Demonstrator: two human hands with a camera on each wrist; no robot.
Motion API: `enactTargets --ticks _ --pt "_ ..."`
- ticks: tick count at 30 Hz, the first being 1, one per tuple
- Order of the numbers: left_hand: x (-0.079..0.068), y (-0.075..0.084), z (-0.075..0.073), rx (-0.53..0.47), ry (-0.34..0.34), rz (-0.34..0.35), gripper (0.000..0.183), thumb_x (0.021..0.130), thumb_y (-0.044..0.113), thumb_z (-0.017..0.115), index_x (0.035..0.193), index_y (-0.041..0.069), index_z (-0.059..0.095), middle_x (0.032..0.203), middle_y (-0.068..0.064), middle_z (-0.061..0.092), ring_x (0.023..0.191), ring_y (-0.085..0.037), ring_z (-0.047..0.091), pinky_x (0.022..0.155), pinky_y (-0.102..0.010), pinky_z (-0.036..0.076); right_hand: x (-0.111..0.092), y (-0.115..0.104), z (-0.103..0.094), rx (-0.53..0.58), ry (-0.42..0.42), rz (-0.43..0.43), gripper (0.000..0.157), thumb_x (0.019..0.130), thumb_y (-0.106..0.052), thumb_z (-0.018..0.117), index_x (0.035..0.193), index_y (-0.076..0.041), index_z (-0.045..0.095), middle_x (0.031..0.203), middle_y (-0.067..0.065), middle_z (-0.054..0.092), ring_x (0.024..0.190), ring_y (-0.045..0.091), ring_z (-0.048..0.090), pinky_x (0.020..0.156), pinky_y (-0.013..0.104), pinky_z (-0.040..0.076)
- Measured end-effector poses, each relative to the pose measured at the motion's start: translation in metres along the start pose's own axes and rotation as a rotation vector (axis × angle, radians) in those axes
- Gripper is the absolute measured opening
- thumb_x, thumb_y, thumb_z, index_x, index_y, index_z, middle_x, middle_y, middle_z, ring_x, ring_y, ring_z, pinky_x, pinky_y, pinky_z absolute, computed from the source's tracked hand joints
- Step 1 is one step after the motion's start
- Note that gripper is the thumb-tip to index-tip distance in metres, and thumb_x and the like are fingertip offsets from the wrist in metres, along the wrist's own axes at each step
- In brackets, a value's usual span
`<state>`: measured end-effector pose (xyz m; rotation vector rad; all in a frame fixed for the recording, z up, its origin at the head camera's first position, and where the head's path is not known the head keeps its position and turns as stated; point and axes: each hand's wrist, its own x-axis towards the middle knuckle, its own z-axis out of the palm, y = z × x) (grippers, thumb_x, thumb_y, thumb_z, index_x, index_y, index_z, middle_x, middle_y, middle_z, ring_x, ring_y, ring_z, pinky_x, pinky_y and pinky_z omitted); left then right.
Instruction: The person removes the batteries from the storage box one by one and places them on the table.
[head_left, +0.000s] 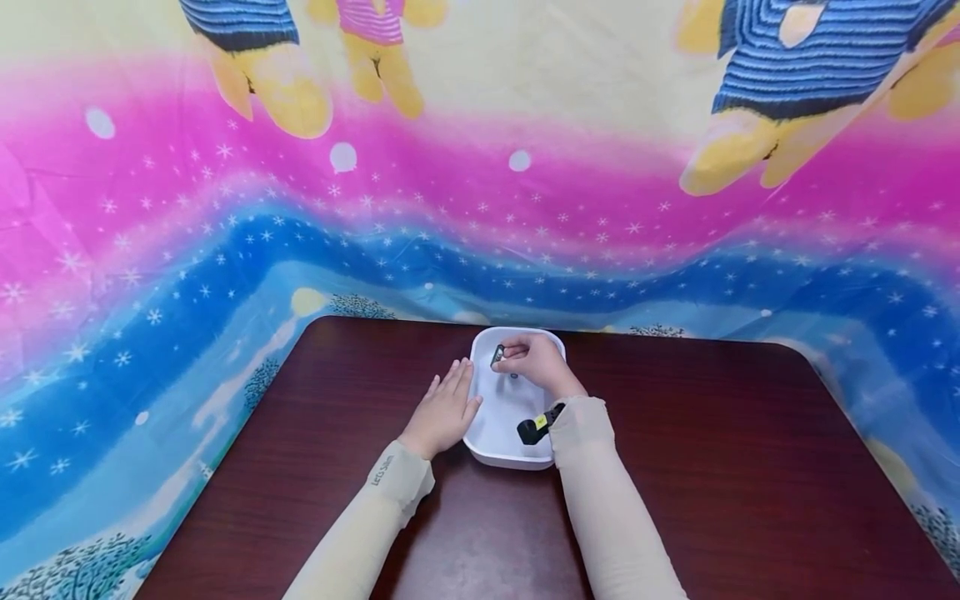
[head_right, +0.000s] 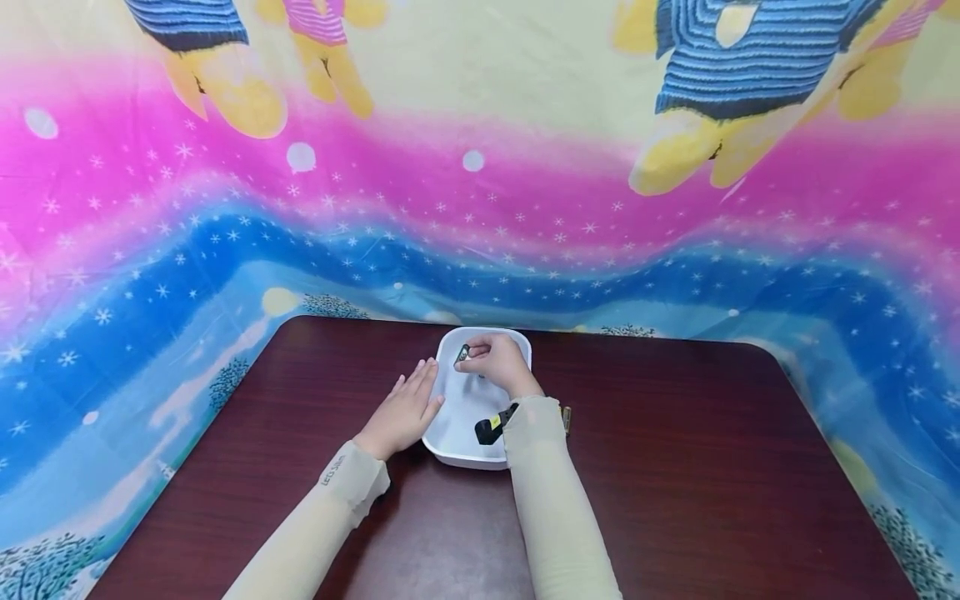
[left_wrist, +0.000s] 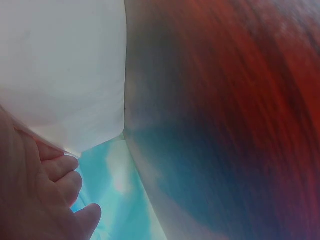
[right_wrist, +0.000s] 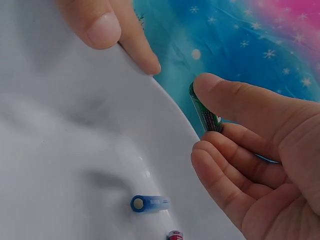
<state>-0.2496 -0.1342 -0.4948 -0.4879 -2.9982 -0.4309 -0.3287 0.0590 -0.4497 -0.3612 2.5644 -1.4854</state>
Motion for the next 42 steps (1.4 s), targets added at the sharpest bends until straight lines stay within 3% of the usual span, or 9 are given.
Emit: enactTargets --ticks 12,21,30,42 --pt "0.0 0.0 -0.002 -0.007 -0.003 0.005 0.062 0.101 0.039 0.032 0.151 0.006 0.014 0.156 -0.008 0.016 0.143 -0.02 0.009 0.113 -0.047 0.015 -0.01 -0.007 -0.008 -0.025 0.06 -0.054 0.047 0.069 -0.025 0.084 0.11 -0.007 0.068 0.094 0.004 0.068 0.084 0.016 0.065 0.077 0.031 0.053" --pt "-0.002 0.003 -0.002 -0.016 0.0 0.002 0.063 0.101 0.038 0.035 0.15 0.005 0.015 0.155 -0.009 0.017 0.143 -0.021 0.01 0.112 -0.048 0.016 -0.023 -0.005 -0.014 0.04 0.065 -0.068 0.048 0.068 -0.029 0.085 0.11 -0.01 0.068 0.093 0.003 0.068 0.085 0.016 0.064 0.077 0.032 0.053" --pt "-0.004 0.006 -0.002 0.007 -0.003 -0.002 0.063 0.101 0.042 0.029 0.151 0.005 0.014 0.156 -0.008 0.016 0.142 -0.02 0.009 0.112 -0.048 0.017 -0.037 0.002 -0.022 0.084 0.078 -0.054 0.049 0.068 -0.031 0.084 0.111 -0.011 0.068 0.094 0.004 0.067 0.087 0.019 0.063 0.078 0.037 0.052" --pt "-0.005 0.008 -0.003 0.0 -0.004 0.0 0.063 0.101 0.042 0.028 0.15 0.005 0.014 0.155 -0.008 0.016 0.143 -0.022 0.011 0.113 -0.047 0.016 -0.054 0.007 -0.033 0.143 0.109 -0.081 0.049 0.07 -0.031 0.083 0.113 -0.015 0.067 0.095 0.003 0.068 0.089 0.017 0.064 0.077 0.033 0.054"
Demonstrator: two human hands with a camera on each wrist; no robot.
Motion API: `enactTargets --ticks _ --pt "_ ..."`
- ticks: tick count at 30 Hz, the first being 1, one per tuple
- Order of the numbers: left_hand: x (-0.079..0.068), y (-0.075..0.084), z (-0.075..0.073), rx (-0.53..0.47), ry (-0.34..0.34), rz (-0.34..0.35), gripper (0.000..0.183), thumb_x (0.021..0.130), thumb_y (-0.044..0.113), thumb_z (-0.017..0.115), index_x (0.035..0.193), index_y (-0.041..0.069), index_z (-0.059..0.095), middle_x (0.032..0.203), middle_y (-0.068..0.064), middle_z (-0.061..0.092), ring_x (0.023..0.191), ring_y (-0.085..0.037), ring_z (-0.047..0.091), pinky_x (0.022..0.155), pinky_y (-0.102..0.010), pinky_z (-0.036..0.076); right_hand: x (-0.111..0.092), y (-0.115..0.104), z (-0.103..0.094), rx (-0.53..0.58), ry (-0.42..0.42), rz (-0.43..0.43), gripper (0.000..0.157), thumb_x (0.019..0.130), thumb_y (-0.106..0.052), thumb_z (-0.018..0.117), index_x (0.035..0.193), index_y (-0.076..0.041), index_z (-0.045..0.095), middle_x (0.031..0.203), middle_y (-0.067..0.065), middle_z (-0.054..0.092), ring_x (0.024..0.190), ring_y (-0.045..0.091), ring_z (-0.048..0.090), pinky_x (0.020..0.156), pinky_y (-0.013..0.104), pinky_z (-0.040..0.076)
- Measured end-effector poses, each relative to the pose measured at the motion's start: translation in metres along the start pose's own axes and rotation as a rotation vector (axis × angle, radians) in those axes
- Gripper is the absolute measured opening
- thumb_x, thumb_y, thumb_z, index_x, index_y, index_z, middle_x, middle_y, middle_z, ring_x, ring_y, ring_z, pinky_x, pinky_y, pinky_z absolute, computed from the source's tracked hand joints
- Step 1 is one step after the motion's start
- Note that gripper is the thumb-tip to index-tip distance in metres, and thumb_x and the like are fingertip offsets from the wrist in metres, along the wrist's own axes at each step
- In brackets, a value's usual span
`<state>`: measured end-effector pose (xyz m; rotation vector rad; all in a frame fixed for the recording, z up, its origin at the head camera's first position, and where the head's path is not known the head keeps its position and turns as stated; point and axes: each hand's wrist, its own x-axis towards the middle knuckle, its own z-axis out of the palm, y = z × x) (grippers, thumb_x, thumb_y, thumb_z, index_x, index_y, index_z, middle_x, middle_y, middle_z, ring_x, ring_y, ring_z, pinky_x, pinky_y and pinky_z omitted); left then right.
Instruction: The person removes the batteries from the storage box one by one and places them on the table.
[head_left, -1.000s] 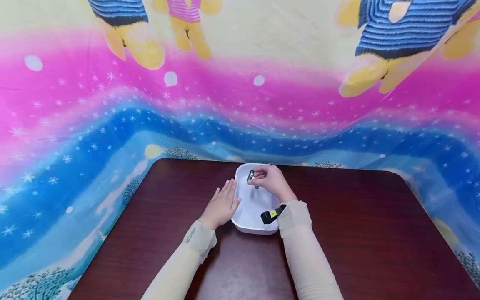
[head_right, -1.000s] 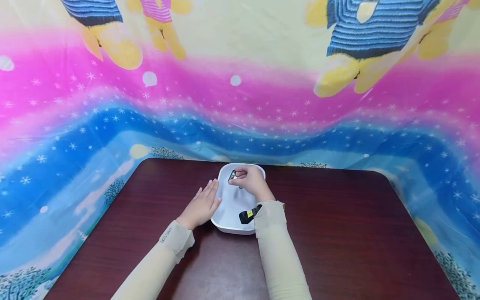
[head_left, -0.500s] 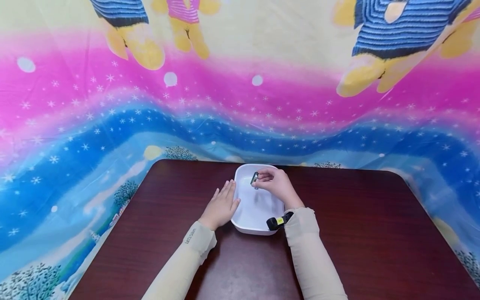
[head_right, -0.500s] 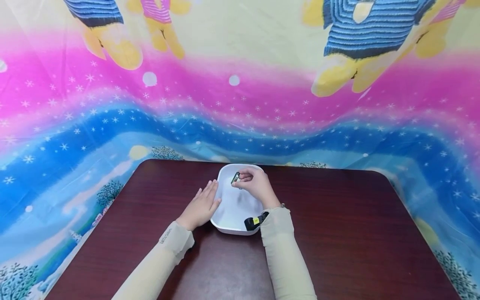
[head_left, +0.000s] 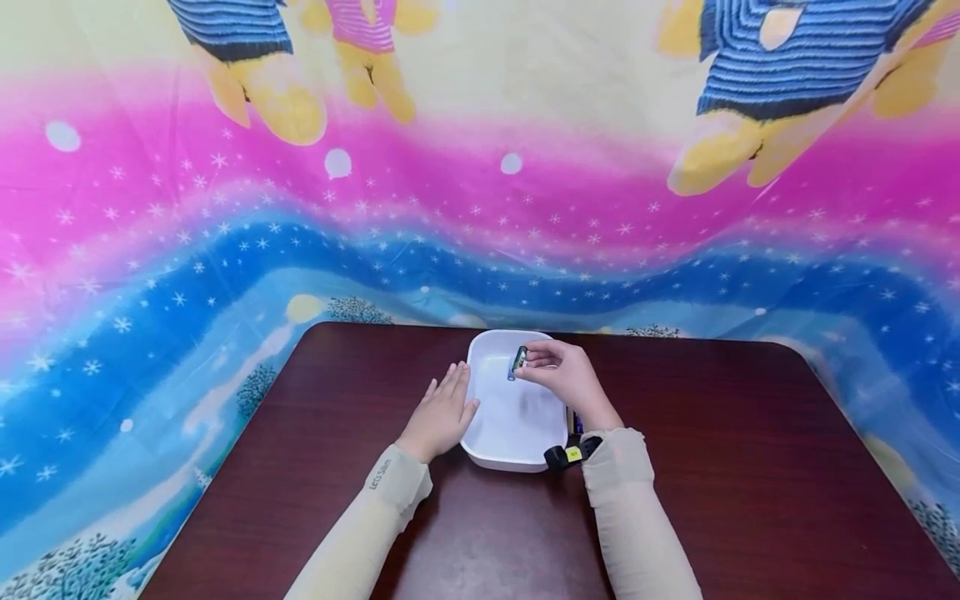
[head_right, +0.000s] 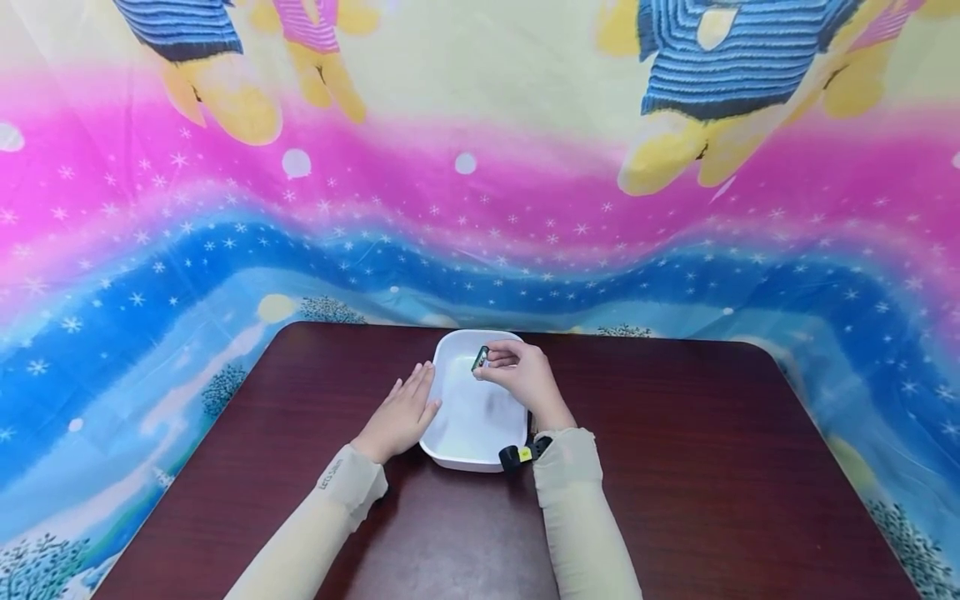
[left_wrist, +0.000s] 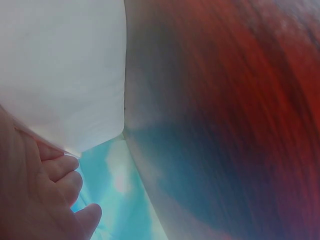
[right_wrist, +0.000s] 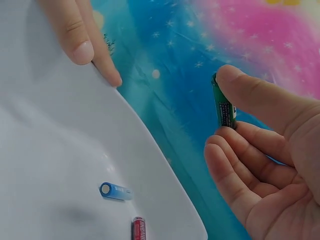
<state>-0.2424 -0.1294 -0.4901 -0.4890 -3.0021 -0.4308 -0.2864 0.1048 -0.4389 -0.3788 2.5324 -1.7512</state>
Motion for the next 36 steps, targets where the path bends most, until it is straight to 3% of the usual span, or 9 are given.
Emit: enactTargets --ticks 19,29,36 --pt "0.0 0.001 -0.001 -0.01 0.013 0.007 0.063 0.101 0.04 0.031 0.15 0.004 0.015 0.155 -0.009 0.017 0.143 -0.022 0.011 0.113 -0.047 0.015 -0.025 0.008 -0.016 0.086 0.006 -0.023 0.051 0.073 -0.021 0.082 0.119 -0.01 0.063 0.105 0.012 0.064 0.094 0.021 0.064 0.079 0.025 0.053" --pt "-0.001 0.0 -0.001 -0.016 0.008 0.001 0.063 0.101 0.041 0.03 0.15 0.005 0.014 0.155 -0.009 0.017 0.143 -0.02 0.01 0.113 -0.046 0.014 -0.035 0.019 -0.024 0.046 -0.003 -0.023 0.054 0.073 -0.027 0.081 0.121 -0.01 0.062 0.11 0.011 0.063 0.098 0.023 0.064 0.081 0.025 0.052" --pt "-0.001 0.0 -0.001 -0.02 0.012 0.004 0.063 0.101 0.041 0.031 0.15 0.005 0.014 0.156 -0.008 0.017 0.143 -0.021 0.01 0.113 -0.046 0.014 -0.048 0.01 -0.032 0.054 0.01 -0.059 0.051 0.076 -0.012 0.079 0.122 -0.002 0.059 0.11 0.02 0.062 0.101 0.033 0.062 0.081 0.024 0.052"
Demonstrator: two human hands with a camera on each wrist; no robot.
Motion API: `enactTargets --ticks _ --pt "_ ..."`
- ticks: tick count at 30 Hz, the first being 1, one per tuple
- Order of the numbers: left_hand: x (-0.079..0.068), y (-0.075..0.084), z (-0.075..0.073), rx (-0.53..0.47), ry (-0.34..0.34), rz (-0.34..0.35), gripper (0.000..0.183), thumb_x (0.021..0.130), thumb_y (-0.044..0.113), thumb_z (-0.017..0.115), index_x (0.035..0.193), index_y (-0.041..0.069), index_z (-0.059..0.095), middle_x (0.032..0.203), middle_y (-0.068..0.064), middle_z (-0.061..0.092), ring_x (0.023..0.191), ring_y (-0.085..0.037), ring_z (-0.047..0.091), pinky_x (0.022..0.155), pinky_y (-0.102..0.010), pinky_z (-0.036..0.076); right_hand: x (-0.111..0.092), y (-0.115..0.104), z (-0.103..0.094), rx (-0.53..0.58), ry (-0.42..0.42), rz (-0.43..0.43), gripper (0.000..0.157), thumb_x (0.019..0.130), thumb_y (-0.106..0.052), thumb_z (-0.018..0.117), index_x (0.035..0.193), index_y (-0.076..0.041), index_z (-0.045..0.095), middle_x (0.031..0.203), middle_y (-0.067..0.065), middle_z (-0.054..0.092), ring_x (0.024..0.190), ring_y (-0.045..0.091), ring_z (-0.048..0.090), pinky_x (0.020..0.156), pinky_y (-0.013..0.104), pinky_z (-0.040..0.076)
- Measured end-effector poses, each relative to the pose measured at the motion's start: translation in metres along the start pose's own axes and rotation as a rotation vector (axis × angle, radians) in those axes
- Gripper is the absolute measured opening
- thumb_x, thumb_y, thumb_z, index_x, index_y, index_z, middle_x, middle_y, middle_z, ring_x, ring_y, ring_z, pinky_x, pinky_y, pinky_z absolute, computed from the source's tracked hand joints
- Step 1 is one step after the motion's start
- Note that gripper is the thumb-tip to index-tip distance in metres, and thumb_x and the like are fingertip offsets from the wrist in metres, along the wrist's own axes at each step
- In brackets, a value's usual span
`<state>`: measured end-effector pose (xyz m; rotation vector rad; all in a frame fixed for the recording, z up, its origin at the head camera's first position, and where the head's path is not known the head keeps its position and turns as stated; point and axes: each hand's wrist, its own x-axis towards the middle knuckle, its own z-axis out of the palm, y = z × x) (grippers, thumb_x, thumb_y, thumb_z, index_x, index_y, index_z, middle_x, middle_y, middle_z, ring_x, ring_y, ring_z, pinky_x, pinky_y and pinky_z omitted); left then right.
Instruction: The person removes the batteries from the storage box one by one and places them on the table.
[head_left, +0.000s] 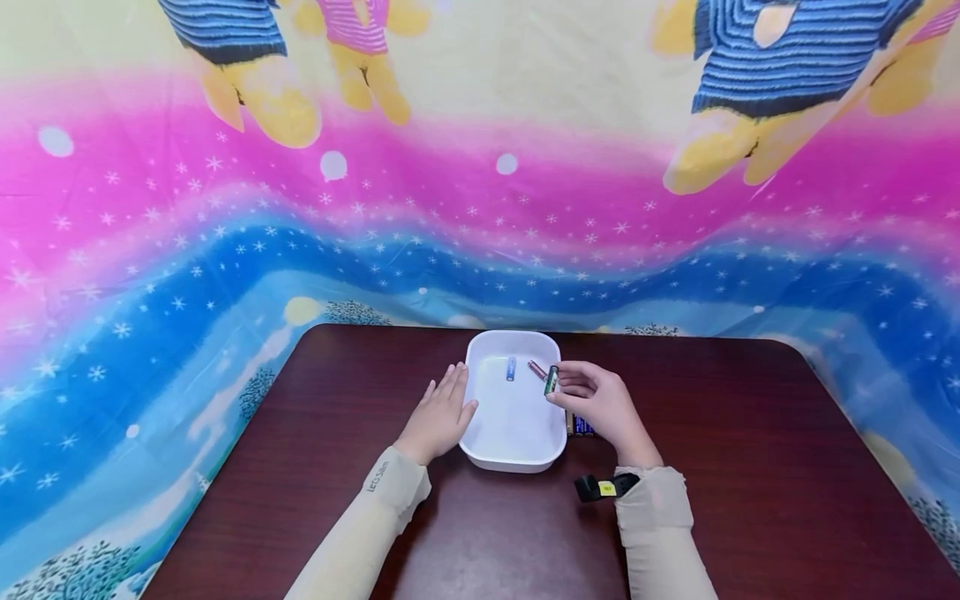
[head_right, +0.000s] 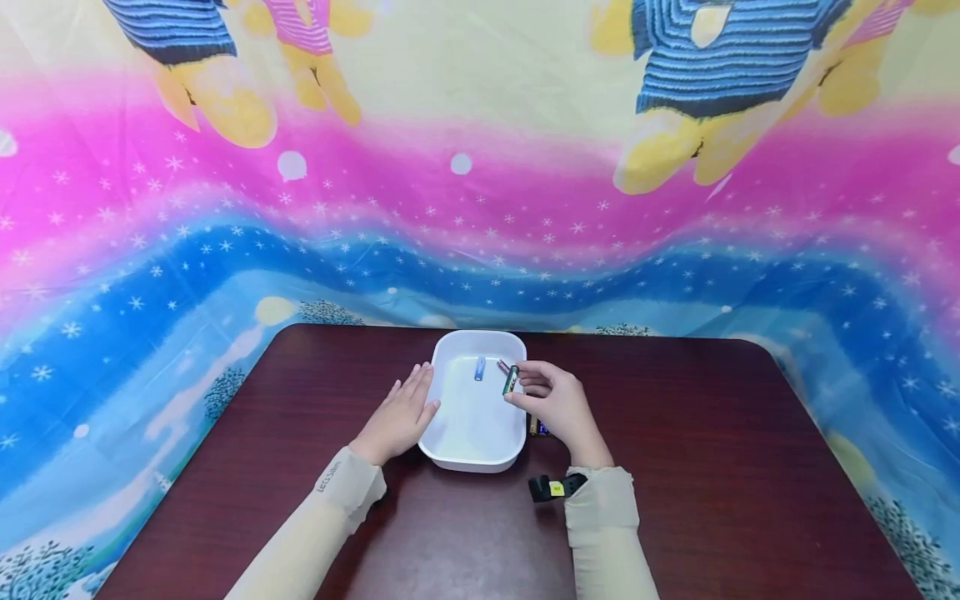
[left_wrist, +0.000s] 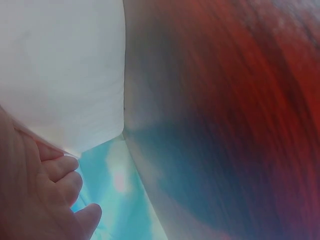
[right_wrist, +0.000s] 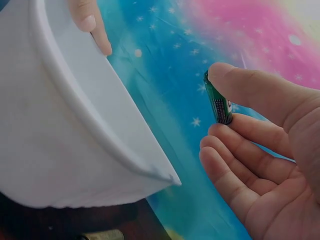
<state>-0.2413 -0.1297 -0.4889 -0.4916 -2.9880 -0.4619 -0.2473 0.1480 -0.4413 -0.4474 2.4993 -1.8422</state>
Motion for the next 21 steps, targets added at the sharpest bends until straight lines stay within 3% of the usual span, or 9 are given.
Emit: enactTargets --ticks 4,7,13,21 --pt "0.0 0.0 0.0 -0.002 0.002 0.005 0.063 0.101 0.04 0.031 0.15 0.004 0.014 0.155 -0.009 0.017 0.143 -0.022 0.011 0.113 -0.047 0.016 -0.008 -0.01 -0.004 -0.036 0.016 -0.014 0.05 0.077 -0.008 0.077 0.122 0.002 0.058 0.109 0.022 0.062 0.1 0.034 0.062 0.082 0.028 0.052" --pt "0.0 0.0 0.0 0.001 -0.002 -0.001 0.063 0.101 0.04 0.032 0.15 0.004 0.014 0.155 -0.009 0.016 0.143 -0.021 0.01 0.113 -0.046 0.015 -0.01 -0.005 -0.007 -0.063 0.021 -0.022 0.05 0.078 -0.009 0.077 0.123 0.002 0.058 0.11 0.023 0.062 0.101 0.036 0.062 0.084 0.032 0.052" --pt "0.001 0.0 0.0 -0.003 -0.002 -0.004 0.063 0.101 0.04 0.032 0.15 0.005 0.014 0.156 -0.008 0.016 0.143 -0.019 0.009 0.114 -0.043 0.012 -0.008 0.022 -0.016 -0.125 0.043 0.015 0.053 0.076 -0.027 0.079 0.122 -0.01 0.061 0.111 0.013 0.063 0.101 0.026 0.063 0.085 0.03 0.051" --pt "0.001 -0.001 0.001 0.011 0.004 0.005 0.063 0.101 0.04 0.031 0.15 0.004 0.015 0.155 -0.009 0.017 0.143 -0.021 0.01 0.113 -0.045 0.015 -0.016 0.029 -0.023 -0.169 0.042 0.044 0.058 0.07 -0.043 0.08 0.119 -0.016 0.062 0.11 0.008 0.063 0.1 0.023 0.063 0.083 0.032 0.053"
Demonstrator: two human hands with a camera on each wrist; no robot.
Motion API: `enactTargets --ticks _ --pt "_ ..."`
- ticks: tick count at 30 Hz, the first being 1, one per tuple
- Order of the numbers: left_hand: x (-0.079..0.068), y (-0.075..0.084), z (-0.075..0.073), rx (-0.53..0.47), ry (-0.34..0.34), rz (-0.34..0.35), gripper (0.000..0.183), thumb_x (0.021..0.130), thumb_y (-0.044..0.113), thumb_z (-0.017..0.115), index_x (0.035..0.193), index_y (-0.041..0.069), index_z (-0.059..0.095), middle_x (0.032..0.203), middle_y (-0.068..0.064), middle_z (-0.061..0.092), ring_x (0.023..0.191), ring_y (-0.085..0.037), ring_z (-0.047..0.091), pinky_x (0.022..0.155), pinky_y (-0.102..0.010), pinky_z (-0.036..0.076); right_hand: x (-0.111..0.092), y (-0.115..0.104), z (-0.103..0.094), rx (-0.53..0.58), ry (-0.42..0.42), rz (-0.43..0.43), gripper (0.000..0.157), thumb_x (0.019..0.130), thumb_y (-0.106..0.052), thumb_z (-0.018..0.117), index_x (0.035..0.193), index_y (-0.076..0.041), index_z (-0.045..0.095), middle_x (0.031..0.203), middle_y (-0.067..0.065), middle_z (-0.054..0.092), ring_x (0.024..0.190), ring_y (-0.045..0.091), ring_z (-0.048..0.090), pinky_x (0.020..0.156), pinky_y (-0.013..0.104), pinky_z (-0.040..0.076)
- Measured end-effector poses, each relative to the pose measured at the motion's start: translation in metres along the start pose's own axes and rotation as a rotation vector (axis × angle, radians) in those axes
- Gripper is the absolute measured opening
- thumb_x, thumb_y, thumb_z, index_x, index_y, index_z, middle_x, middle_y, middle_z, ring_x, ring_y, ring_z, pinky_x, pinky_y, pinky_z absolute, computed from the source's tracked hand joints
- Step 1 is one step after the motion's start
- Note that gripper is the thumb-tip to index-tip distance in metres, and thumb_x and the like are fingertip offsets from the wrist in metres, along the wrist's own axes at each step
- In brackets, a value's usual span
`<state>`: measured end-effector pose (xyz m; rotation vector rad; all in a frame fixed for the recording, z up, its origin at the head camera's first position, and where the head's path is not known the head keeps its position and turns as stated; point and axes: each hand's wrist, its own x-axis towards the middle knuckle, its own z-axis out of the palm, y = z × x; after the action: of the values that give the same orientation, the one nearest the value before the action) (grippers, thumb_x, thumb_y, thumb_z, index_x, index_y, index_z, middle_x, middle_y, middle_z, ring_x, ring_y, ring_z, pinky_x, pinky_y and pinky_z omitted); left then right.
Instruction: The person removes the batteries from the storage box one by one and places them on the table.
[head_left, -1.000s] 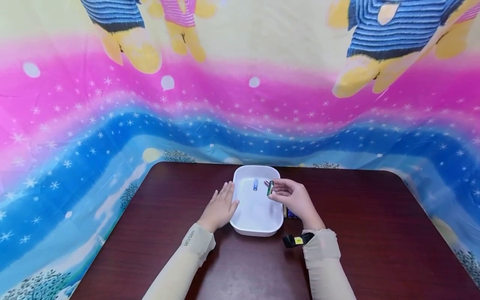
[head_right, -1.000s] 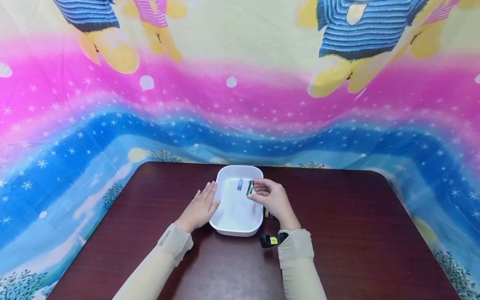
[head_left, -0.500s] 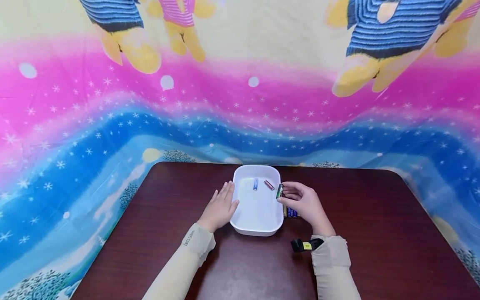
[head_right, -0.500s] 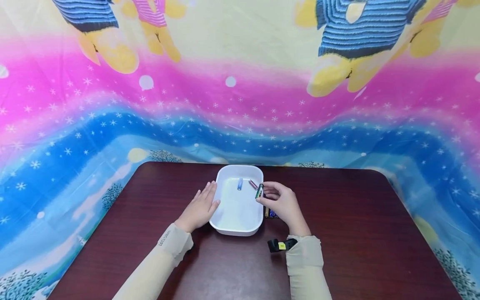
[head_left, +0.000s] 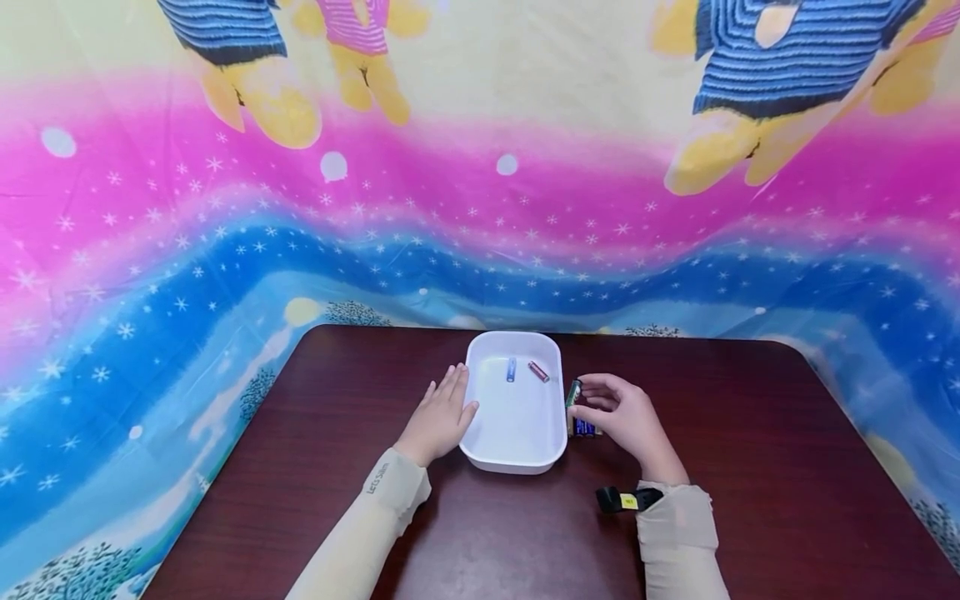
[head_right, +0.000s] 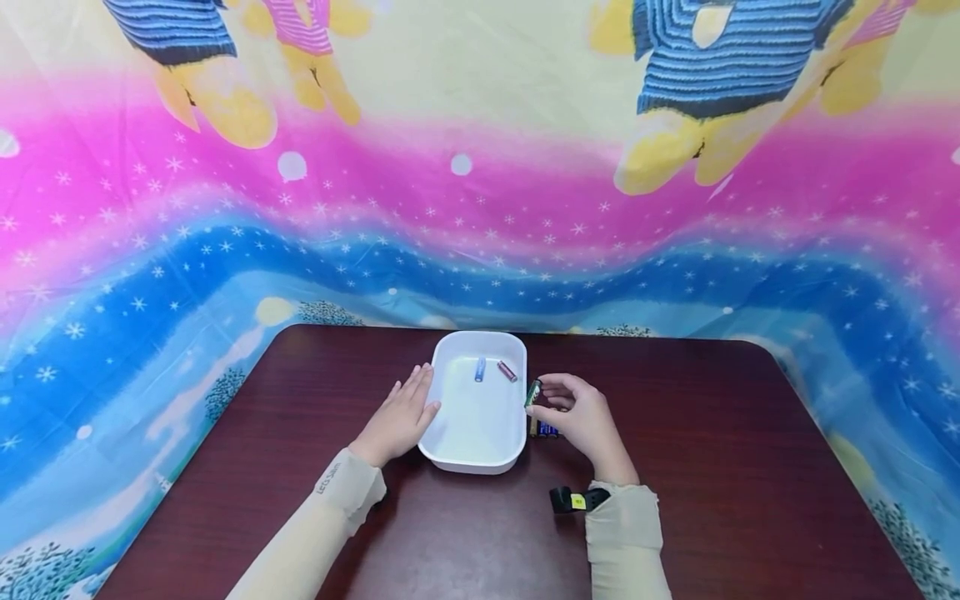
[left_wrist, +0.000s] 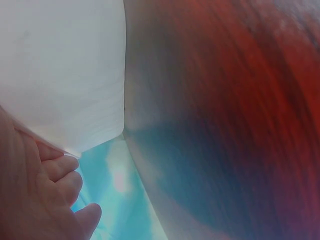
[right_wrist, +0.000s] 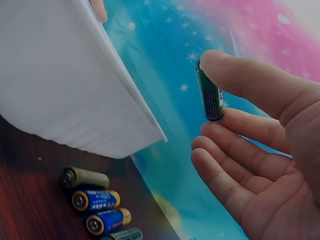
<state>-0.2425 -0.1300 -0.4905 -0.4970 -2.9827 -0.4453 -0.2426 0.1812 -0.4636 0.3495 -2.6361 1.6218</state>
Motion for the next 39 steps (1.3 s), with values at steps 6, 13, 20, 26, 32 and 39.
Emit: enactTargets --ticks 6,13,20,26,32,39 --pt "0.0 0.0 -0.001 -0.003 0.003 -0.001 0.063 0.101 0.04 0.032 0.15 0.003 0.015 0.155 -0.009 0.017 0.142 -0.022 0.012 0.113 -0.046 0.016 -0.004 0.006 -0.007 -0.002 0.003 -0.009 0.058 0.072 -0.043 0.079 0.12 -0.016 0.061 0.111 0.007 0.063 0.101 0.022 0.063 0.084 0.031 0.052" --pt "0.0 0.001 0.0 -0.004 0.004 0.004 0.063 0.101 0.04 0.032 0.15 0.003 0.016 0.155 -0.01 0.018 0.143 -0.022 0.011 0.112 -0.048 0.017 -0.008 0.014 -0.016 -0.006 0.005 -0.002 0.055 0.076 -0.036 0.078 0.123 -0.014 0.06 0.113 0.01 0.062 0.103 0.024 0.062 0.085 0.032 0.051" --pt "0.0 0.001 0.0 -0.012 -0.003 -0.009 0.063 0.101 0.04 0.032 0.15 0.005 0.015 0.156 -0.008 0.016 0.143 -0.02 0.01 0.113 -0.045 0.014 -0.008 0.025 -0.023 -0.015 0.017 -0.013 0.053 0.077 -0.032 0.077 0.123 -0.01 0.06 0.113 0.011 0.063 0.104 0.025 0.061 0.086 0.031 0.051" --pt "0.0 0.001 -0.001 -0.016 0.002 -0.005 0.062 0.101 0.039 0.032 0.15 0.004 0.015 0.155 -0.009 0.017 0.143 -0.022 0.011 0.113 -0.046 0.015 -0.008 0.035 -0.027 -0.051 0.018 0.0 0.053 0.078 -0.028 0.077 0.124 -0.008 0.059 0.113 0.014 0.062 0.104 0.027 0.061 0.086 0.032 0.05" --pt "0.0 0.001 -0.001 -0.015 0.021 0.011 0.062 0.101 0.038 0.033 0.149 0.002 0.018 0.154 -0.011 0.02 0.142 -0.023 0.013 0.112 -0.048 0.018 -0.01 0.038 -0.028 -0.058 0.016 0.02 0.052 0.079 -0.021 0.077 0.124 -0.004 0.058 0.113 0.018 0.062 0.104 0.031 0.061 0.087 0.036 0.05" --pt "-0.001 0.001 -0.002 -0.027 0.007 0.001 0.062 0.101 0.038 0.034 0.15 0.003 0.017 0.155 -0.01 0.018 0.143 -0.022 0.011 0.113 -0.047 0.015 -0.009 0.053 -0.028 -0.065 0.0 0.063 0.053 0.078 -0.024 0.078 0.124 -0.005 0.058 0.114 0.018 0.062 0.103 0.031 0.062 0.085 0.032 0.051"
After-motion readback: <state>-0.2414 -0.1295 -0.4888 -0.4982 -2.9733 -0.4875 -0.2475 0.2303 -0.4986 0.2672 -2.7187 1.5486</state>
